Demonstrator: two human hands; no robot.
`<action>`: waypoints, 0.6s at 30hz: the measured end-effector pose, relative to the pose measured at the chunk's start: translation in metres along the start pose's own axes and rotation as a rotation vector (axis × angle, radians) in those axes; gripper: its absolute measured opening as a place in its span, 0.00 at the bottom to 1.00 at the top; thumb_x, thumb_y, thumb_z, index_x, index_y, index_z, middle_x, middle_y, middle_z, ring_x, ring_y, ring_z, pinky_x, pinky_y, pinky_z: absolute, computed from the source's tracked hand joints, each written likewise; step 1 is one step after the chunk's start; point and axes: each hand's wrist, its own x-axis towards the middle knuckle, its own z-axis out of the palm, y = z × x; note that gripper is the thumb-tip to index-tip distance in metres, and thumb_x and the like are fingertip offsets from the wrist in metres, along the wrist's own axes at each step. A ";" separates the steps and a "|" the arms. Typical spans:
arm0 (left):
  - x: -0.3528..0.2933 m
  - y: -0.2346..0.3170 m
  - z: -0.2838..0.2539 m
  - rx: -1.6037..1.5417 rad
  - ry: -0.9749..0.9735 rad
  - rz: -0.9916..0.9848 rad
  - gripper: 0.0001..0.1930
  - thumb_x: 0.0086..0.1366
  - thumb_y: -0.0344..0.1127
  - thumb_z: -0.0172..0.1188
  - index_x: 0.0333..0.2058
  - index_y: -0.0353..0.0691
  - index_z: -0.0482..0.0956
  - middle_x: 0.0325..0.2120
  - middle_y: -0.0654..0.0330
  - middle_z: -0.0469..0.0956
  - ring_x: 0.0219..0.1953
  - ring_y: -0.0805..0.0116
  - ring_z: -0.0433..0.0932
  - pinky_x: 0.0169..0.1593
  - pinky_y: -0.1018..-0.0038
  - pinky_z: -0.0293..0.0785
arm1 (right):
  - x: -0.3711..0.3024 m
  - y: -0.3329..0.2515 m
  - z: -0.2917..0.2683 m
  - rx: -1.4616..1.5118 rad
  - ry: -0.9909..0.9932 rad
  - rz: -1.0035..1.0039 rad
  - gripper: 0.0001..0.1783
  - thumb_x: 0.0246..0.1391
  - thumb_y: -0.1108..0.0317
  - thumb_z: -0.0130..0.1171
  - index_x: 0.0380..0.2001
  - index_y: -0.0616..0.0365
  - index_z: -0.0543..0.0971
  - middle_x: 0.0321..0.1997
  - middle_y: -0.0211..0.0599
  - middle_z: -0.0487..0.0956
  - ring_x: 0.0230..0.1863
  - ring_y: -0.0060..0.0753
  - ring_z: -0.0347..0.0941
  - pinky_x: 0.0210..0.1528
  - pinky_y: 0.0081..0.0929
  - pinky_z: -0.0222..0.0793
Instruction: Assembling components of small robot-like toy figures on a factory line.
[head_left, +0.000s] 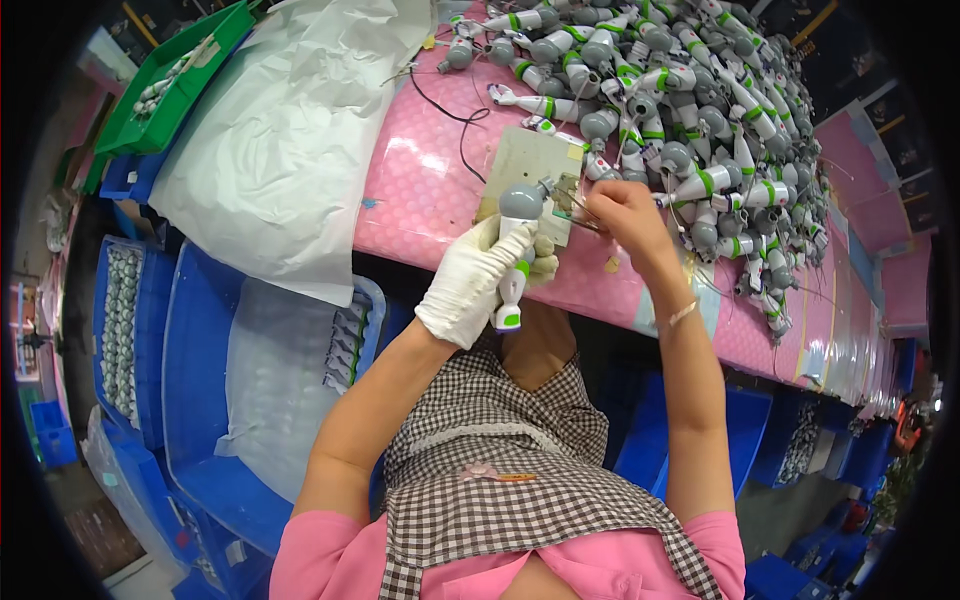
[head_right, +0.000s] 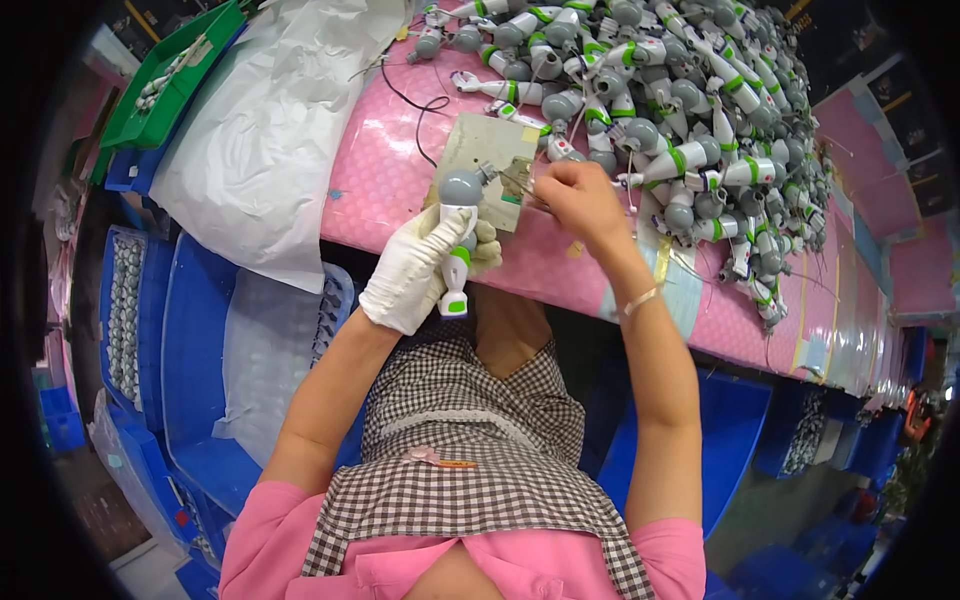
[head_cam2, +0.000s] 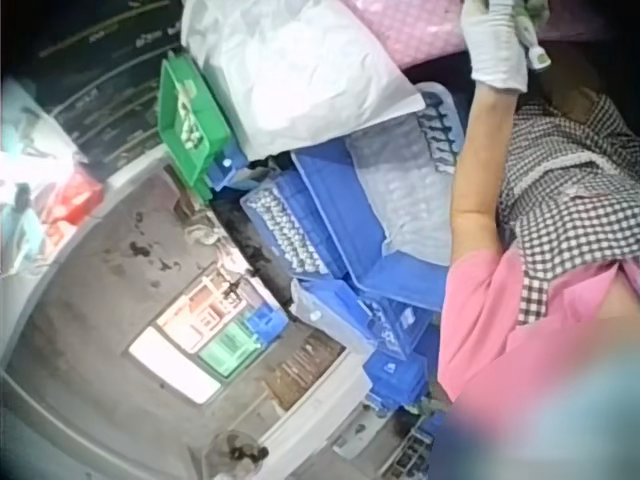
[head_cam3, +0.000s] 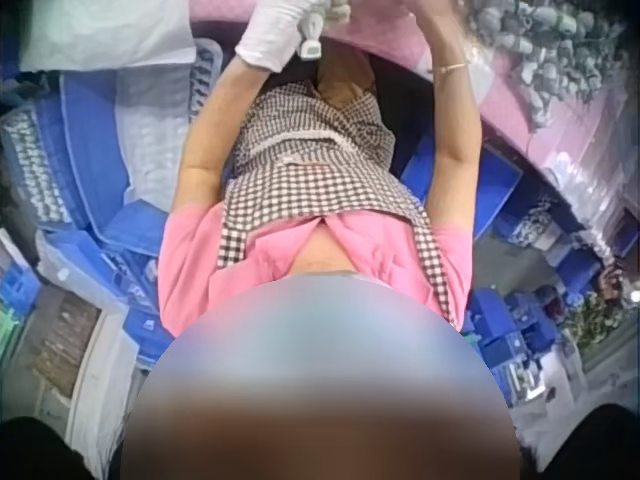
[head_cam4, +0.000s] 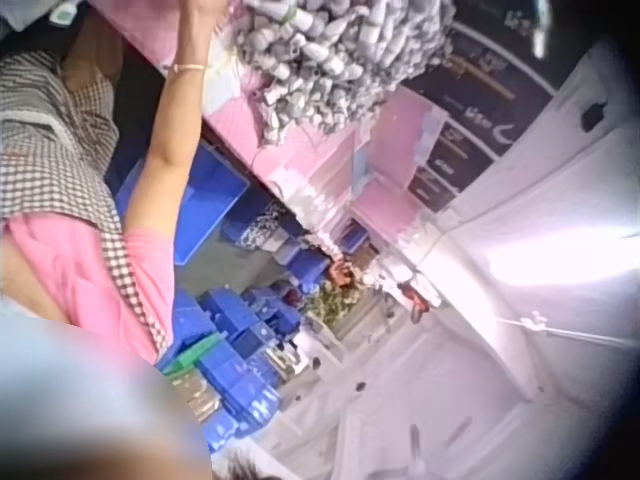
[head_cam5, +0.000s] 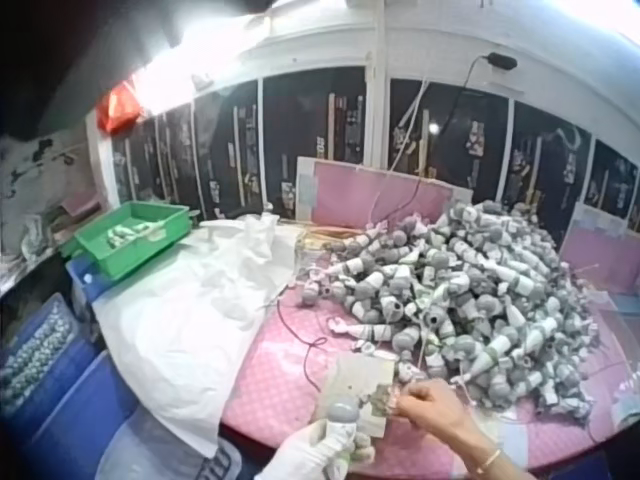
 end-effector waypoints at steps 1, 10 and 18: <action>-0.005 0.002 -0.002 -0.050 -0.020 -0.041 0.17 0.64 0.42 0.54 0.42 0.33 0.71 0.31 0.59 0.76 0.30 0.71 0.77 0.38 0.74 0.76 | -0.005 -0.005 0.005 -0.221 0.190 -0.178 0.10 0.49 0.66 0.52 0.21 0.60 0.75 0.13 0.23 0.68 0.14 0.14 0.62 0.17 0.14 0.55; -0.141 0.060 -0.133 0.365 0.451 0.053 0.22 0.65 0.44 0.52 0.51 0.34 0.65 0.35 0.57 0.75 0.29 0.75 0.73 0.31 0.80 0.72 | 0.034 -0.063 0.030 -0.165 0.231 -0.460 0.11 0.54 0.66 0.57 0.31 0.64 0.79 0.21 0.29 0.76 0.20 0.20 0.70 0.24 0.17 0.66; -0.287 0.003 -0.253 1.585 0.683 -0.542 0.16 0.51 0.40 0.63 0.39 0.41 0.75 0.36 0.49 0.77 0.41 0.51 0.76 0.45 0.61 0.70 | 0.222 -0.018 -0.007 -1.174 -0.167 -0.505 0.19 0.48 0.54 0.57 0.24 0.64 0.76 0.15 0.38 0.70 0.18 0.26 0.61 0.23 0.33 0.58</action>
